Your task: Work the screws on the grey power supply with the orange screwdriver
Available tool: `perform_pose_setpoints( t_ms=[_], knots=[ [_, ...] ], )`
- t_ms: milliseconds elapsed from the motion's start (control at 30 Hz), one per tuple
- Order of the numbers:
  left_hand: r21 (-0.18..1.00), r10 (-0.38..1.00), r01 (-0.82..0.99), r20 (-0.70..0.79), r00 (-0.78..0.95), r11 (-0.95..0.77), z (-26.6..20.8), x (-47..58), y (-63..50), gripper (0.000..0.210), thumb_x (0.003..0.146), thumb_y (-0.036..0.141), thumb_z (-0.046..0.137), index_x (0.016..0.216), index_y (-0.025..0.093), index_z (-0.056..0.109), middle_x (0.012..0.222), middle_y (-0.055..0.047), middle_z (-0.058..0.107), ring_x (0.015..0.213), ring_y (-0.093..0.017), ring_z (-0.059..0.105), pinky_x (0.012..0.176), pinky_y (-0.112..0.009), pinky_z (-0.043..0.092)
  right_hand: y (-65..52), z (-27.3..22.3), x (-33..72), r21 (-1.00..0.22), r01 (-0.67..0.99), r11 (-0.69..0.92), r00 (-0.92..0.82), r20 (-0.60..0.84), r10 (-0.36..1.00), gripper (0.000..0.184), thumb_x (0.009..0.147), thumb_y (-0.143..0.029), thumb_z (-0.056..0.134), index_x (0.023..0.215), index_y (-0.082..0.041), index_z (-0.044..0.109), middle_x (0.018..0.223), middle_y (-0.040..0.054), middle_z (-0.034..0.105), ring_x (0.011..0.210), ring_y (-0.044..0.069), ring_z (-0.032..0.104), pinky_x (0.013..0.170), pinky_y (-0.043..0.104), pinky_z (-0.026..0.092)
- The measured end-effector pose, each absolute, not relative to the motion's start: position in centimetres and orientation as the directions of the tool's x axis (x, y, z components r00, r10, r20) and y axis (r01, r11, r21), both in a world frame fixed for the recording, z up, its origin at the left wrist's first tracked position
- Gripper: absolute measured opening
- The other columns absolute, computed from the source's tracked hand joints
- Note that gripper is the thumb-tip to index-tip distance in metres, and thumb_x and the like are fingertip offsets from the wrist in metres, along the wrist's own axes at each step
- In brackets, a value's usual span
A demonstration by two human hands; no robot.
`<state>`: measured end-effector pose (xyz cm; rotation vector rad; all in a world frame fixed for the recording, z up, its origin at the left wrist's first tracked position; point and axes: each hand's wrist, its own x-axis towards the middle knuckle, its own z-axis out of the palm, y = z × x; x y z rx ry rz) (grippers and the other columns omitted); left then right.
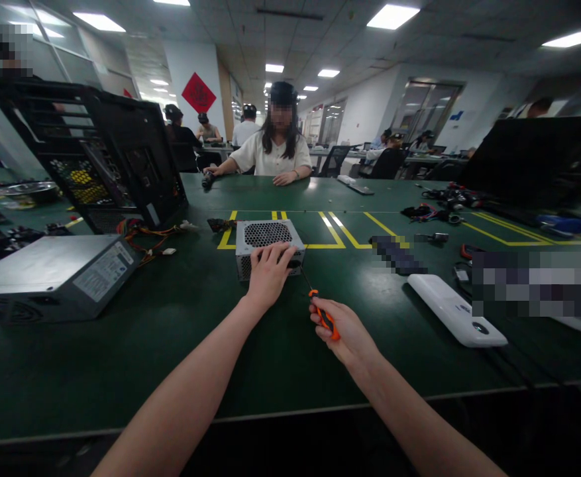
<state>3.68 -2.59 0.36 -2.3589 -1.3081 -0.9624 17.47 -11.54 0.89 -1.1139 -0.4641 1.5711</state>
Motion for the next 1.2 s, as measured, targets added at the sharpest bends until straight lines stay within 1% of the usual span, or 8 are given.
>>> perform_pose_setpoints(
  t_ms=[167, 400, 567, 667, 800, 967, 1067, 1200],
  knots=[
    [0.094, 0.65, 0.829, 0.671, 0.356, -0.551, 0.2, 3.8, -2.5, 0.043, 0.079, 0.021, 0.054, 0.12, 0.026, 0.043, 0.123, -0.007, 0.048, 0.116, -0.024, 0.039, 0.095, -0.042, 0.025, -11.4, 1.2, 17.8, -0.696, -0.602, -0.392, -0.039, -0.465, 0.885, 0.023, 0.085, -0.021, 0.042, 0.077, -0.008, 0.059, 0.058, 0.0024, 0.051, 0.042, 0.004, 0.043, 0.028, 0.009, 0.026],
    [0.112, 0.658, 0.842, 0.681, 0.321, -0.527, 0.0, 4.2, -2.5, 0.042, 0.079, 0.022, 0.054, 0.119, 0.025, 0.044, 0.122, -0.008, 0.048, 0.116, -0.024, 0.038, 0.096, -0.043, 0.024, -11.4, 1.1, 18.0, -0.644, -0.654, -0.397, -0.097, -0.449, 0.888, 0.012, 0.079, -0.016, 0.051, 0.076, -0.008, 0.059, 0.059, 0.0017, 0.05, 0.042, 0.002, 0.041, 0.028, 0.008, 0.023],
    [0.119, 0.665, 0.849, 0.681, 0.307, -0.514, 0.1, 4.4, -2.6, 0.04, 0.079, 0.021, 0.054, 0.118, 0.025, 0.044, 0.121, -0.008, 0.048, 0.116, -0.024, 0.038, 0.096, -0.043, 0.023, -11.4, 1.2, 18.0, -0.612, -0.666, -0.427, -0.126, -0.472, 0.873, 0.02, 0.083, -0.02, 0.044, 0.082, -0.008, 0.059, 0.058, 0.0016, 0.05, 0.042, 0.003, 0.041, 0.029, 0.008, 0.026],
    [0.121, 0.664, 0.85, 0.684, 0.303, -0.512, 0.1, 4.4, -2.6, 0.04, 0.079, 0.021, 0.053, 0.118, 0.024, 0.044, 0.121, -0.008, 0.048, 0.115, -0.024, 0.038, 0.096, -0.043, 0.023, -11.4, 1.3, 17.7, -0.653, -0.649, -0.391, -0.069, -0.461, 0.885, 0.018, 0.083, -0.019, 0.044, 0.08, -0.008, 0.058, 0.058, 0.0014, 0.05, 0.04, 0.003, 0.039, 0.028, 0.009, 0.025],
    [0.127, 0.668, 0.85, 0.681, 0.3, -0.512, 0.2, 4.4, -2.7, 0.041, 0.078, 0.021, 0.053, 0.118, 0.024, 0.044, 0.12, -0.008, 0.048, 0.114, -0.024, 0.039, 0.096, -0.043, 0.023, -11.5, 1.3, 17.5, -0.726, -0.618, -0.3, 0.048, -0.416, 0.908, 0.008, 0.075, -0.01, 0.055, 0.067, -0.012, 0.054, 0.058, -0.0002, 0.051, 0.042, 0.002, 0.042, 0.029, 0.008, 0.025],
    [0.145, 0.667, 0.844, 0.687, 0.29, -0.516, 0.2, 4.6, -2.7, 0.04, 0.078, 0.021, 0.052, 0.117, 0.024, 0.045, 0.119, -0.009, 0.048, 0.113, -0.024, 0.039, 0.097, -0.043, 0.022, -11.4, 1.3, 17.7, -0.703, -0.608, -0.369, -0.002, -0.464, 0.886, 0.015, 0.081, -0.017, 0.048, 0.072, -0.009, 0.057, 0.059, 0.003, 0.052, 0.043, 0.004, 0.046, 0.031, 0.01, 0.032],
    [0.164, 0.669, 0.844, 0.692, 0.271, -0.511, 0.2, 4.8, -2.7, 0.039, 0.077, 0.022, 0.053, 0.115, 0.023, 0.045, 0.119, -0.008, 0.048, 0.112, -0.024, 0.039, 0.096, -0.043, 0.022, -11.3, 1.3, 17.8, -0.681, -0.617, -0.394, -0.049, -0.466, 0.883, 0.021, 0.085, -0.02, 0.043, 0.075, -0.008, 0.058, 0.058, 0.0032, 0.051, 0.041, 0.004, 0.043, 0.028, 0.009, 0.028],
    [0.184, 0.673, 0.848, 0.699, 0.242, -0.497, 0.1, 5.0, -2.6, 0.037, 0.077, 0.024, 0.054, 0.113, 0.023, 0.046, 0.117, -0.008, 0.049, 0.11, -0.025, 0.04, 0.096, -0.043, 0.022, -11.3, 1.2, 17.7, -0.689, -0.631, -0.357, -0.032, -0.437, 0.899, 0.012, 0.08, -0.018, 0.052, 0.07, -0.011, 0.054, 0.059, 0.0021, 0.052, 0.041, 0.002, 0.042, 0.028, 0.007, 0.024]
  ],
)
